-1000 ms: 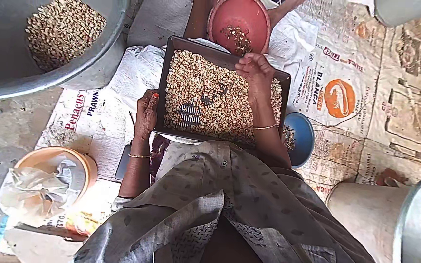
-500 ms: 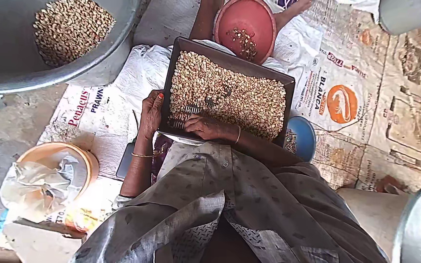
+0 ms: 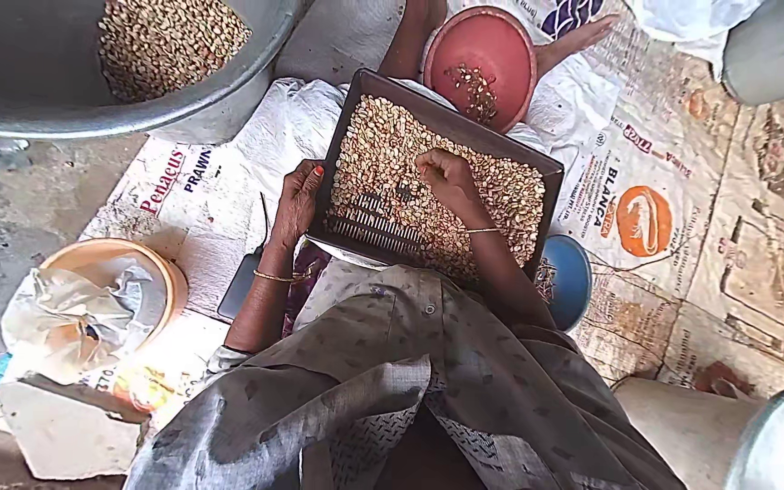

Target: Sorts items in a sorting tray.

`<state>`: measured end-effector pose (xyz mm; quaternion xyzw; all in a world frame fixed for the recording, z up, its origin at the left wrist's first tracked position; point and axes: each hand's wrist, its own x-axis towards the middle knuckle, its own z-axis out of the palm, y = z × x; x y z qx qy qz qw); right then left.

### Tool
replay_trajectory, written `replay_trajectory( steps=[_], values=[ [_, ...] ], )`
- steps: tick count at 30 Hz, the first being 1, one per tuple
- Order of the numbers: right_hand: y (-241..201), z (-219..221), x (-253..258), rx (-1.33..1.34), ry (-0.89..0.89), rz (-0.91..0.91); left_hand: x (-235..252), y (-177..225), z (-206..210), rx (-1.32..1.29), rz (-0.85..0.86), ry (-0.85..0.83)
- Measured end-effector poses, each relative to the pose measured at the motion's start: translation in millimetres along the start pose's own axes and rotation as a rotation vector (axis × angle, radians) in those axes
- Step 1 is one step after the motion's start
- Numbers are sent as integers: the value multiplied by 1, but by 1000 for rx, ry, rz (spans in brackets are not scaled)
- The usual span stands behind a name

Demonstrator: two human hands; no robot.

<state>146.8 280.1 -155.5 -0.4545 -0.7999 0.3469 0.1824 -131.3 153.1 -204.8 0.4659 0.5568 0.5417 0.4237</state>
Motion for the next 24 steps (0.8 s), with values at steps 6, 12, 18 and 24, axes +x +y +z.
replay_trajectory(
  steps=[6, 12, 18, 24],
  values=[
    [6, 43, 15, -411, 114, -99, 2, -2, 0, -9, 15, 1],
    [5, 50, 10, -420, 193, -105, 1, -2, 0, -13, 22, -2],
    [-10, 57, 6, -385, 42, -362, 2, -1, 0, -16, 30, -4],
    [-4, 19, 9, -484, 70, 118, 1, -2, 0, -31, 25, 4]
  ],
)
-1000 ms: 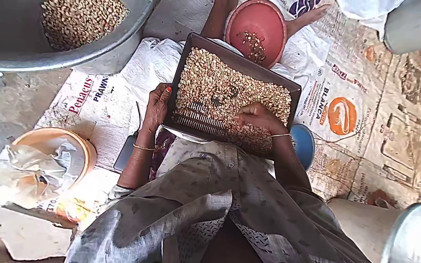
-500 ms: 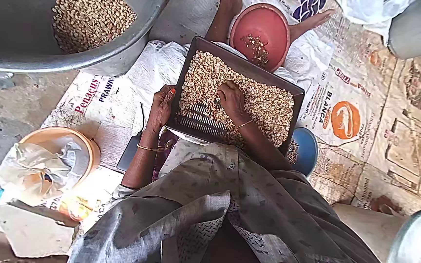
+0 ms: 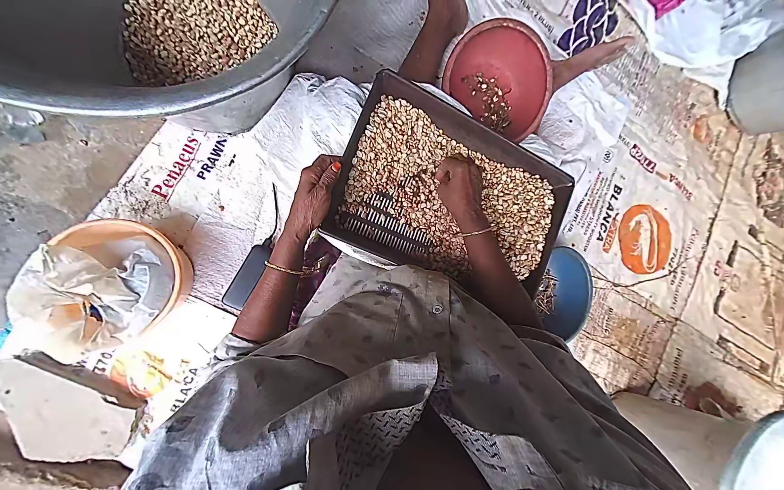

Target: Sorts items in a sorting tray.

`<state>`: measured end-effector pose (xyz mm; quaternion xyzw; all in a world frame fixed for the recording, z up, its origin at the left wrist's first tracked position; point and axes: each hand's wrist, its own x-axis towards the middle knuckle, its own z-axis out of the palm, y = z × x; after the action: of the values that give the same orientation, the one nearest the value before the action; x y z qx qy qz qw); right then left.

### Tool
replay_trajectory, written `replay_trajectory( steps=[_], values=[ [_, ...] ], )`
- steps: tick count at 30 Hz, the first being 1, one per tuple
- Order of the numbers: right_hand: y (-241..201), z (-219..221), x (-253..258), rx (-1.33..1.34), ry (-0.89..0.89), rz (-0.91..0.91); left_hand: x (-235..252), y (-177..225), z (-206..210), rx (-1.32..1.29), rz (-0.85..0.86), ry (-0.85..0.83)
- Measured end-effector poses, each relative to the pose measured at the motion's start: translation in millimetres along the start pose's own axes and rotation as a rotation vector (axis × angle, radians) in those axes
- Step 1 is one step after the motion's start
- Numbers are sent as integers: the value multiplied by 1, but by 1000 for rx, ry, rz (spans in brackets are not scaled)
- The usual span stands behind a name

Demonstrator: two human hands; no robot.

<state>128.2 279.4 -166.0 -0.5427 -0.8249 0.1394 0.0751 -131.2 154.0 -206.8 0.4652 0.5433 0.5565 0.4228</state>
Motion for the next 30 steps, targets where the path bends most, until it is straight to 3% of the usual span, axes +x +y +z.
replay_trajectory(
  steps=[2, 5, 10, 20, 30],
  values=[
    [3, -3, -3, 121, 43, -2, 2, 0, 0, 3, 4, -4],
    [-9, 9, -8, 265, 39, -150, 2, 0, 0, 12, -7, -13],
    [-29, 35, -9, 79, 29, -319, 1, 0, -1, 2, -4, -5],
    [-37, 28, -8, 99, -37, -139, 1, 1, -1, 13, -4, -7],
    [-47, 29, -16, -150, -30, -303, 2, -2, -2, 13, 6, -14]
  ],
)
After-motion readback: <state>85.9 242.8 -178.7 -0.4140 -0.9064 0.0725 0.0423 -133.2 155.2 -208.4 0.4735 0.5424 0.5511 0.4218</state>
